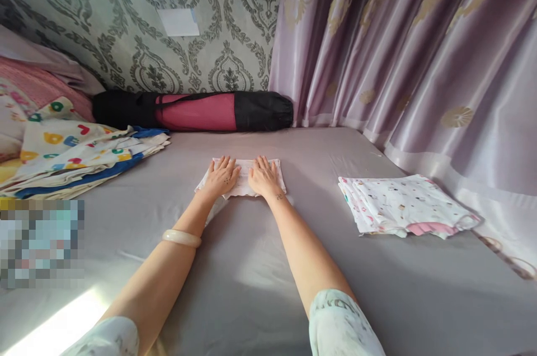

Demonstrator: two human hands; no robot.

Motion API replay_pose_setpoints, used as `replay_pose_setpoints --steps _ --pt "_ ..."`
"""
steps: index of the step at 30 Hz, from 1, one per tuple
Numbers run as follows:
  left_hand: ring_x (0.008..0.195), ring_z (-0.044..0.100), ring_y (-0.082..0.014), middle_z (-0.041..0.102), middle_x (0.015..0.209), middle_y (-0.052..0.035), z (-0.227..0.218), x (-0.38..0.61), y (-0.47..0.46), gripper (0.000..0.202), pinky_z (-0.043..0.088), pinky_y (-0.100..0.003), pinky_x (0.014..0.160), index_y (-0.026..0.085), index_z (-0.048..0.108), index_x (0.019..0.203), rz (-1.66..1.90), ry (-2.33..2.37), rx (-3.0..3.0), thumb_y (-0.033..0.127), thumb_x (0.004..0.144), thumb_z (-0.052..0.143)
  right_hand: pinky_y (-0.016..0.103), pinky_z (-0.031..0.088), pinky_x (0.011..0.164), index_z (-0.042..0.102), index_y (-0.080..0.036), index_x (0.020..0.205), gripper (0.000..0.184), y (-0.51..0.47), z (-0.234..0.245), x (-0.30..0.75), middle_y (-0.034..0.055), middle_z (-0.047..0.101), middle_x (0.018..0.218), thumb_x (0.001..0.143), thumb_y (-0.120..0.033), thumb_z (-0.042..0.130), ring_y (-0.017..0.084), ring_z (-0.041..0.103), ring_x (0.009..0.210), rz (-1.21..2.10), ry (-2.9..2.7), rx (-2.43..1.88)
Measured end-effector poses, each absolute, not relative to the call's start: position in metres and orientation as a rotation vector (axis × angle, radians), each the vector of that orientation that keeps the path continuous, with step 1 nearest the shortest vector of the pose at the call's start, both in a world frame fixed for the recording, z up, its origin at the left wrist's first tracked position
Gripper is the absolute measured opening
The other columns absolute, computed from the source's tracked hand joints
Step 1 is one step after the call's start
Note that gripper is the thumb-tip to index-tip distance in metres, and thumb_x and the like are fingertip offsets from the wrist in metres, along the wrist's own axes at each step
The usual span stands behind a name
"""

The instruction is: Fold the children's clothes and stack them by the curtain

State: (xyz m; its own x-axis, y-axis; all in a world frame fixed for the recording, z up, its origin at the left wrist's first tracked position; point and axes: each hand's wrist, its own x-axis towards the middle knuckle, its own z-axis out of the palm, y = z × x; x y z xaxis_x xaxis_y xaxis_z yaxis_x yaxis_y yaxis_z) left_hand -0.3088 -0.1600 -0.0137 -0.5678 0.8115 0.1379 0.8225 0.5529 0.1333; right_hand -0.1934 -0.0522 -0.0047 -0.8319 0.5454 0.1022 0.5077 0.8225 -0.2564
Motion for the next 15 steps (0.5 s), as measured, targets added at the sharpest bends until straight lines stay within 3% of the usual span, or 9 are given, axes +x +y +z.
replay_pose_setpoints --steps 15 --pt "0.146 0.026 -0.029 0.036 0.154 -0.0155 -0.025 -0.293 -0.152 0.054 0.015 -0.052 0.118 0.012 0.04 0.145 -0.367 -2.747 -1.514 0.035 0.099 0.025 0.046 0.013 0.119 0.034 -0.007 0.148 0.055 -0.061 -0.015 -0.197 0.0124 0.032 0.156 0.098 -0.027 0.025 0.024 0.021 0.146 0.311 -2.896 -0.792"
